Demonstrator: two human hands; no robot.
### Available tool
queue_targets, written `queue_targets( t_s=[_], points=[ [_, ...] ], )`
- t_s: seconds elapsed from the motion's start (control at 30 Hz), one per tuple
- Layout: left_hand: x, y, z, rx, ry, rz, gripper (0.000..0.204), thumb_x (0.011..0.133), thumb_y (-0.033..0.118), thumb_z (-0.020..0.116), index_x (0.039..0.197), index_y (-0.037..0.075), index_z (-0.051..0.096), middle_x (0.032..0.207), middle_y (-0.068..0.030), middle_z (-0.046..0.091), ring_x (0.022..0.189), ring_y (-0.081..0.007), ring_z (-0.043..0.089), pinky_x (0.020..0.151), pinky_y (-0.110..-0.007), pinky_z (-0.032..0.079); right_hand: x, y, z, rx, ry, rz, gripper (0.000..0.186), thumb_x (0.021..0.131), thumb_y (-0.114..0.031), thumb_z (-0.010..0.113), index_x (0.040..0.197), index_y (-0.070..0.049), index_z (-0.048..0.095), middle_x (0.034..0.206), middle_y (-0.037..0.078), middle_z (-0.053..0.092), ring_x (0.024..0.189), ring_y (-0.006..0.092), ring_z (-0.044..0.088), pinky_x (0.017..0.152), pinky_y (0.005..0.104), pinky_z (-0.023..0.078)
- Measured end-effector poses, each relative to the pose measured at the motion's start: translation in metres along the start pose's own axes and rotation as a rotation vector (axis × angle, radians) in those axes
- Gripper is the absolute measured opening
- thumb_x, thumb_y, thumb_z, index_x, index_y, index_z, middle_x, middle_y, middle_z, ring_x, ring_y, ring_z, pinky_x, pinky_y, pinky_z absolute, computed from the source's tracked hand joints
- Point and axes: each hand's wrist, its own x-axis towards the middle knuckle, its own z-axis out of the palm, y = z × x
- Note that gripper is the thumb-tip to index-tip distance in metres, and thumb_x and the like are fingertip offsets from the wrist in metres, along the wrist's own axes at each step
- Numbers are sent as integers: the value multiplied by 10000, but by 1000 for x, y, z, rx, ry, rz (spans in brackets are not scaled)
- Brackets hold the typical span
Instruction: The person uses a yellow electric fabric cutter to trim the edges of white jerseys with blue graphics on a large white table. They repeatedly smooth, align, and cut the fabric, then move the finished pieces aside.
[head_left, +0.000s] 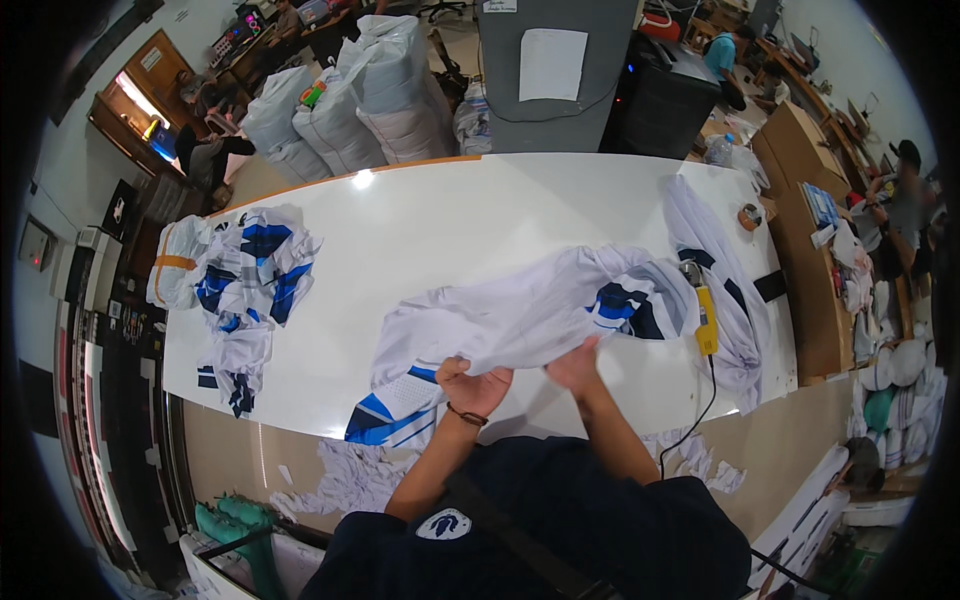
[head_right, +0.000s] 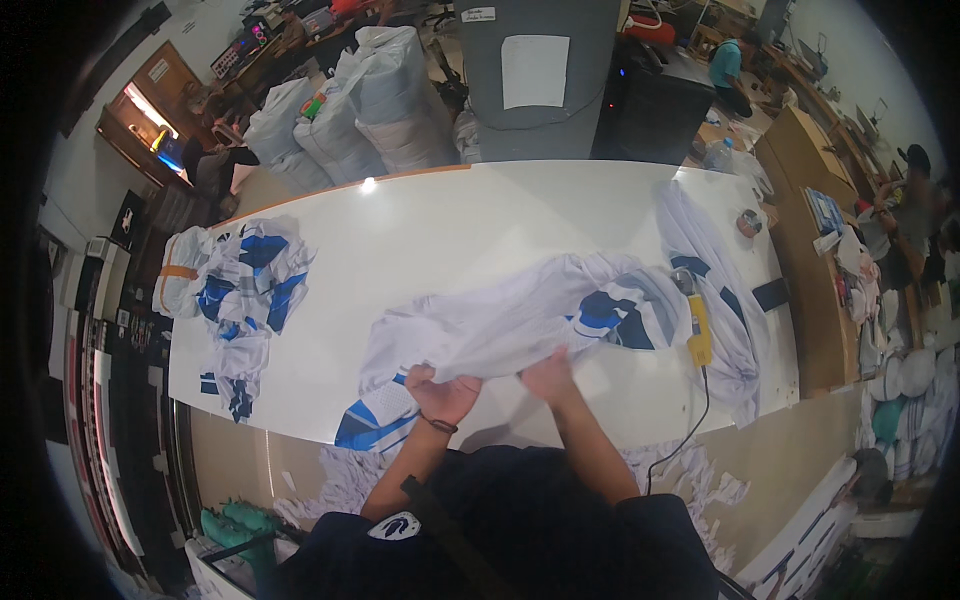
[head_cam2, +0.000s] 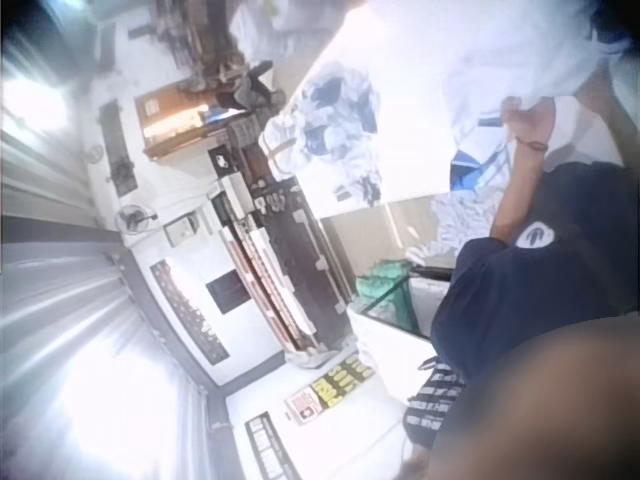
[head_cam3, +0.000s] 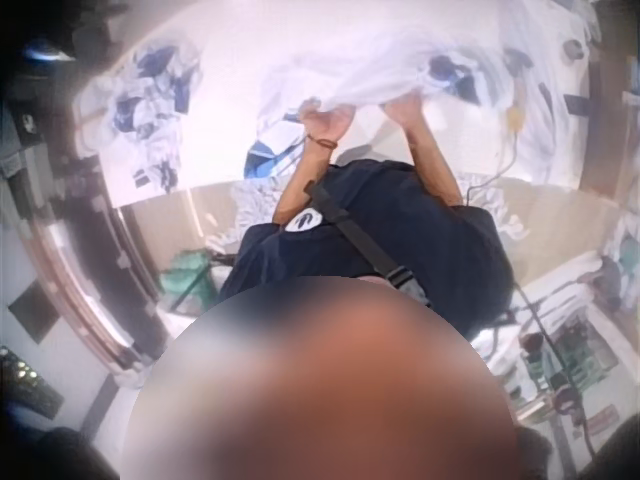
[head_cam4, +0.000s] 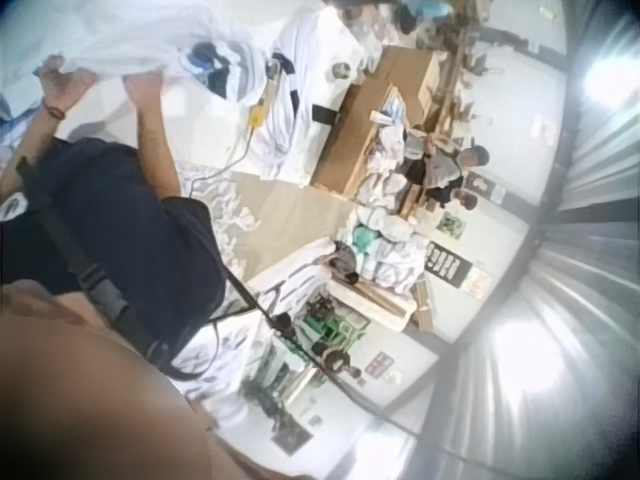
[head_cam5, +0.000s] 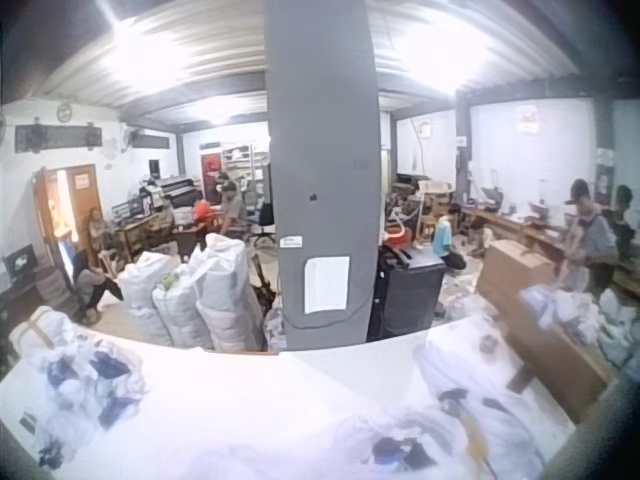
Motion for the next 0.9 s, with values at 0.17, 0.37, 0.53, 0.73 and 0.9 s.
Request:
queue_targets(
  t_s=[0.17,0.37,0.53,0.73,0.9],
  points=[
    [17,43,35,123,-284,142,663,700,185,595,1343,25,584,1352,-132,635,1283,-303,584,1134,-494,421,63,-151,1,772,189,-282,712,986,-516,566,1485,-19,466,1539,139,486,1429,339,440,1206,532,309],
    [20,119,111,396,-343,530,569,759,159,588,1303,-5,609,1305,-168,651,1269,-334,590,1136,-518,414,68,-271,-3,604,154,-526,505,969,-290,540,1391,-13,561,1421,142,577,1332,332,530,1161,517,369],
    [0,185,197,579,-592,788,443,885,165,540,1279,-15,637,1310,-175,661,1251,-327,615,1128,-515,434,66,-349,-7,383,655,-877,429,980,-292,516,1287,-22,647,1327,119,638,1267,280,584,1095,458,450],
    [7,197,311,803,-790,913,356,939,193,553,1150,-64,681,1184,-195,712,1143,-308,680,1039,-462,519,61,-414,33,267,877,-954,446,974,-379,558,1232,-34,670,1269,115,668,1207,294,622,1069,471,466],
    [58,223,329,890,-547,1008,308,956,197,577,1116,-38,697,1081,-164,732,991,-271,710,906,-385,557,67,-381,6,171,749,-894,362,966,-301,593,1201,-41,683,1231,135,690,1204,306,626,1088,477,456]
  ],
)
